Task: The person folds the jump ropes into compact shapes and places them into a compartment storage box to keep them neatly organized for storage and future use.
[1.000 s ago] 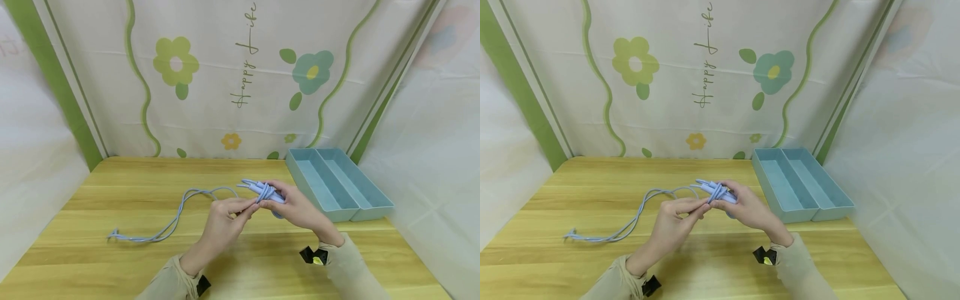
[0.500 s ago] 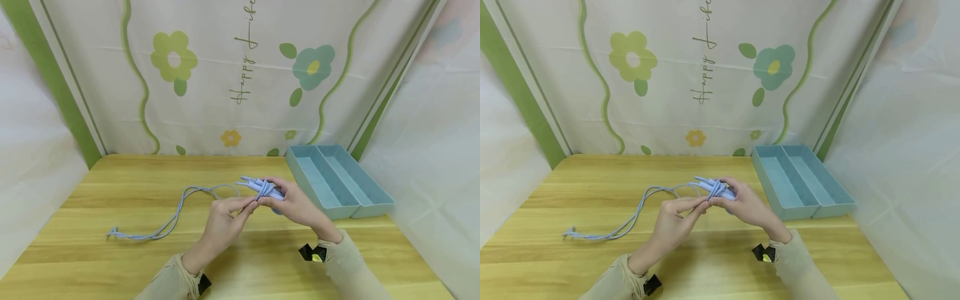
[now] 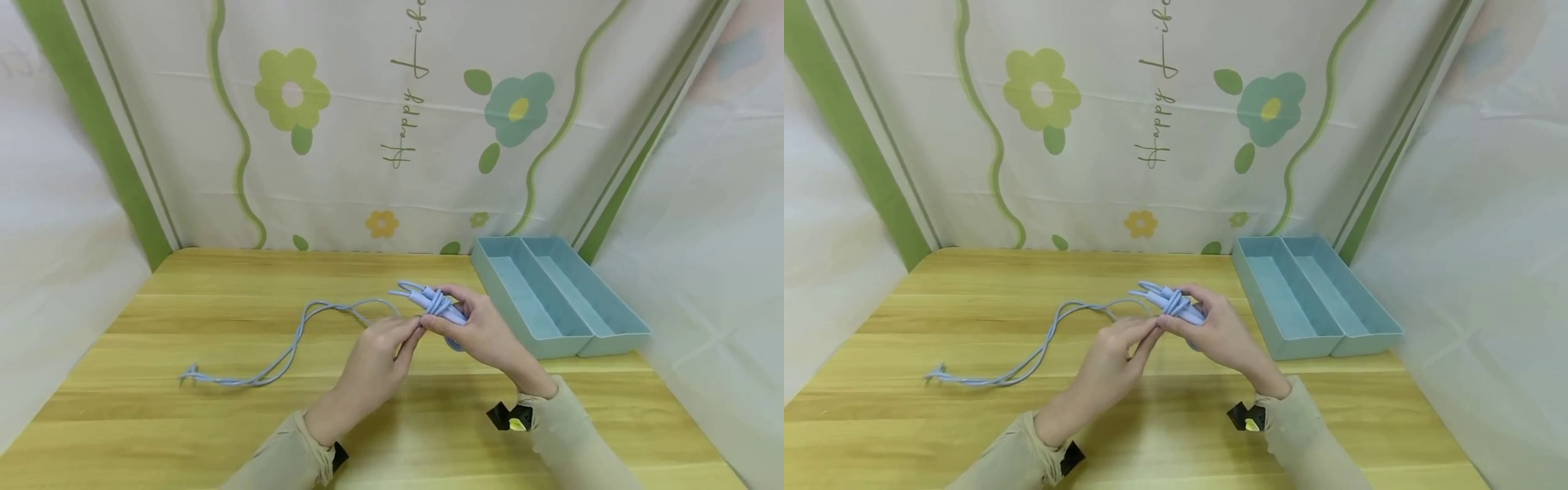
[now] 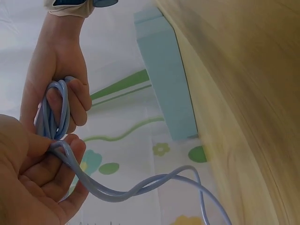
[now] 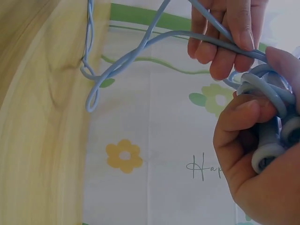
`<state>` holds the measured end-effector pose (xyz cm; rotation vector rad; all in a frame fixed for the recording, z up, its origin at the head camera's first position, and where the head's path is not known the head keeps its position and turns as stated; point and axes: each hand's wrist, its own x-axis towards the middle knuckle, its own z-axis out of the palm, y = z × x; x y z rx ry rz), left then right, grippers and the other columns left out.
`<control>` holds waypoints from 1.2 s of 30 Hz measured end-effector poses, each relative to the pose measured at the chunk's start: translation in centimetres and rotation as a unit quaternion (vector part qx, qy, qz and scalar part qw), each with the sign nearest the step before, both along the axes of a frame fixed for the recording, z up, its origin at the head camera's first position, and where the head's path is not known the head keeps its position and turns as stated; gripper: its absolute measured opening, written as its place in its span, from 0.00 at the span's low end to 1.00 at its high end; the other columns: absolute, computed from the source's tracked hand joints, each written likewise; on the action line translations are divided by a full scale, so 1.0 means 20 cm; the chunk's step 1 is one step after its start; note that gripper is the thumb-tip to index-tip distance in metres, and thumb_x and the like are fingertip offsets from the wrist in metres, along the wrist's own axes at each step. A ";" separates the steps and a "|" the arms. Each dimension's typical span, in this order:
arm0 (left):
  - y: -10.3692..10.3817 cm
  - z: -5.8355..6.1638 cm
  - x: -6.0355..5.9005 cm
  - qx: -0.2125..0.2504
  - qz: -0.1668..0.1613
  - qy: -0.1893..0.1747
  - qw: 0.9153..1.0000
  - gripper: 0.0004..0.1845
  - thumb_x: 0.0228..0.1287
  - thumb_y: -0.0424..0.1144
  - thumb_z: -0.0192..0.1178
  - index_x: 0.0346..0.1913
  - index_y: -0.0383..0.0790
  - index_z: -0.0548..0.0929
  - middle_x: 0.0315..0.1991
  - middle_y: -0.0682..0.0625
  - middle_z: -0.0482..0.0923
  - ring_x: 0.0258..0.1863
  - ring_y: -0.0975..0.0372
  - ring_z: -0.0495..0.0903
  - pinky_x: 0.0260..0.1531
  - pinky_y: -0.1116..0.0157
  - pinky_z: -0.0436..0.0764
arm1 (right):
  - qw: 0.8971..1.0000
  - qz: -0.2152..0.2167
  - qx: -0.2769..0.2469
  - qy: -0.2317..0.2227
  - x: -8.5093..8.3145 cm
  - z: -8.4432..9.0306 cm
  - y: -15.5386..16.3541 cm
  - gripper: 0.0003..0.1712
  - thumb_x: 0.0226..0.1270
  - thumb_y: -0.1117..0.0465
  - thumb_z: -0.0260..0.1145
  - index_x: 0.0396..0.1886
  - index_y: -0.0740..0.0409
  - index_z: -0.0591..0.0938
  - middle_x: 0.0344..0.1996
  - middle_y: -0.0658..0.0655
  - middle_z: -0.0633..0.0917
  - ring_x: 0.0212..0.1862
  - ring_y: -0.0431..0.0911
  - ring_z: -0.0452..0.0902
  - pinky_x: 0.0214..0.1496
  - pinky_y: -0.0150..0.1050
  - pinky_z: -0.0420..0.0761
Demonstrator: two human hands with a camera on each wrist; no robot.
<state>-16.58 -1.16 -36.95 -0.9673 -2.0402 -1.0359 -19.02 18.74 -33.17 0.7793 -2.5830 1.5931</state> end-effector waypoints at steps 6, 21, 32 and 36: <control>0.02 -0.01 0.00 -0.002 0.002 -0.010 1.000 0.09 0.67 0.27 0.62 0.48 0.29 0.86 0.38 0.45 0.85 0.38 0.58 0.83 0.39 0.67 0.82 | 1.000 -0.008 -0.004 -0.016 -0.01 -0.01 0.01 0.22 0.66 0.55 0.71 0.56 0.55 0.80 0.18 0.57 0.79 0.15 0.45 0.68 0.15 0.35 0.68; 0.01 -0.03 -0.04 0.020 -0.106 -0.057 0.993 0.13 0.65 0.19 0.58 0.51 0.28 0.83 0.39 0.44 0.84 0.38 0.60 0.84 0.41 0.73 0.79 | 0.999 -0.007 -0.025 -0.030 0.00 0.00 0.02 0.21 0.65 0.55 0.72 0.56 0.54 0.80 0.15 0.57 0.76 0.14 0.44 0.65 0.15 0.34 0.66; 0.00 -0.03 -0.07 0.032 -0.178 -0.082 0.980 0.12 0.69 0.20 0.53 0.51 0.28 0.82 0.36 0.46 0.83 0.36 0.61 0.83 0.40 0.71 0.80 | 0.999 0.014 -0.043 -0.027 0.00 0.03 0.04 0.18 0.64 0.59 0.72 0.52 0.56 0.81 0.14 0.57 0.74 0.14 0.43 0.65 0.13 0.35 0.65; -0.01 -0.02 -0.07 0.019 -0.176 -0.075 0.981 0.12 0.70 0.21 0.52 0.52 0.28 0.81 0.37 0.46 0.82 0.37 0.61 0.82 0.41 0.69 0.80 | 0.998 0.017 -0.056 -0.038 0.01 0.03 0.04 0.17 0.66 0.60 0.70 0.53 0.58 0.80 0.13 0.57 0.73 0.13 0.43 0.64 0.13 0.35 0.64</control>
